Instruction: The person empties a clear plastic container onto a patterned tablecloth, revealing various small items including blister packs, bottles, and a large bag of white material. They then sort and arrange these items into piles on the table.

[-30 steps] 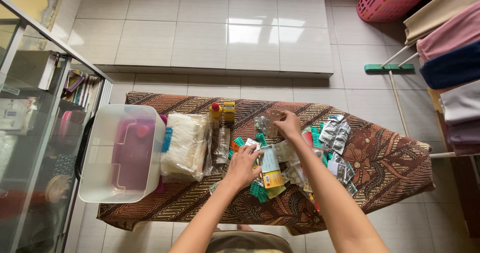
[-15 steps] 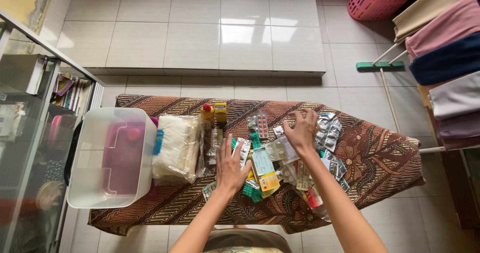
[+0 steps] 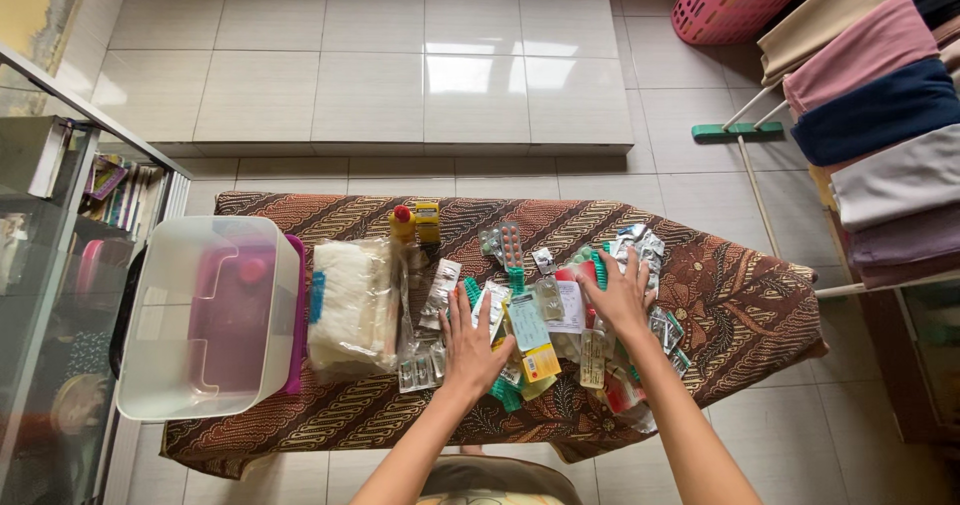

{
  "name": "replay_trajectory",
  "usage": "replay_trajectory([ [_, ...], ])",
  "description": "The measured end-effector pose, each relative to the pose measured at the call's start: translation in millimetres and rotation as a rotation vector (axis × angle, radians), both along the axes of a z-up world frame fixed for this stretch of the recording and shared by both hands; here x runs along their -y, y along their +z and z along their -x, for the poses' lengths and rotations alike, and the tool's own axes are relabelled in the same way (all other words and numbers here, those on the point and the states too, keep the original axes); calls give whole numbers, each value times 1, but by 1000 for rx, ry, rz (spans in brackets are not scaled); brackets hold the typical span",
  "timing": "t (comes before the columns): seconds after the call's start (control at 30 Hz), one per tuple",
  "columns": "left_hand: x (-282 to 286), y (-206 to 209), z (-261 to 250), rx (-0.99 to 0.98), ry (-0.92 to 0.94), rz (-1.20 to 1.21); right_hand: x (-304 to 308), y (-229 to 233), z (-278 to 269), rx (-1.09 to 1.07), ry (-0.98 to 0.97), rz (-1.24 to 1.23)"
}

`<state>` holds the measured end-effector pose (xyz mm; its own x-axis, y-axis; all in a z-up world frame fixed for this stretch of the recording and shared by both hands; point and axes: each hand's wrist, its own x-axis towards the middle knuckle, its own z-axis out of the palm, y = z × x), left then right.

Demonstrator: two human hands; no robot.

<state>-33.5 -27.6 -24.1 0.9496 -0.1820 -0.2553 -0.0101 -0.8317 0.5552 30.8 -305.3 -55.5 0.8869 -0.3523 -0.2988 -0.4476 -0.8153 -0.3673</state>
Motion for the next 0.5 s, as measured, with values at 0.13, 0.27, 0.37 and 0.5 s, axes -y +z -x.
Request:
replay_trajectory([
  [0.13, 6, 4, 2, 3, 20, 11, -6, 9, 3, 54, 12, 4],
  [0.27, -9, 2, 7, 166, 92, 102, -46, 30, 9, 350, 93, 49],
  [0.37, -27, -3, 8, 399, 136, 255, -91, 43, 10, 513, 285, 30],
  [0.5, -52, -5, 9, 465, 250, 318, -155, 48, 8, 435, 508, -252],
])
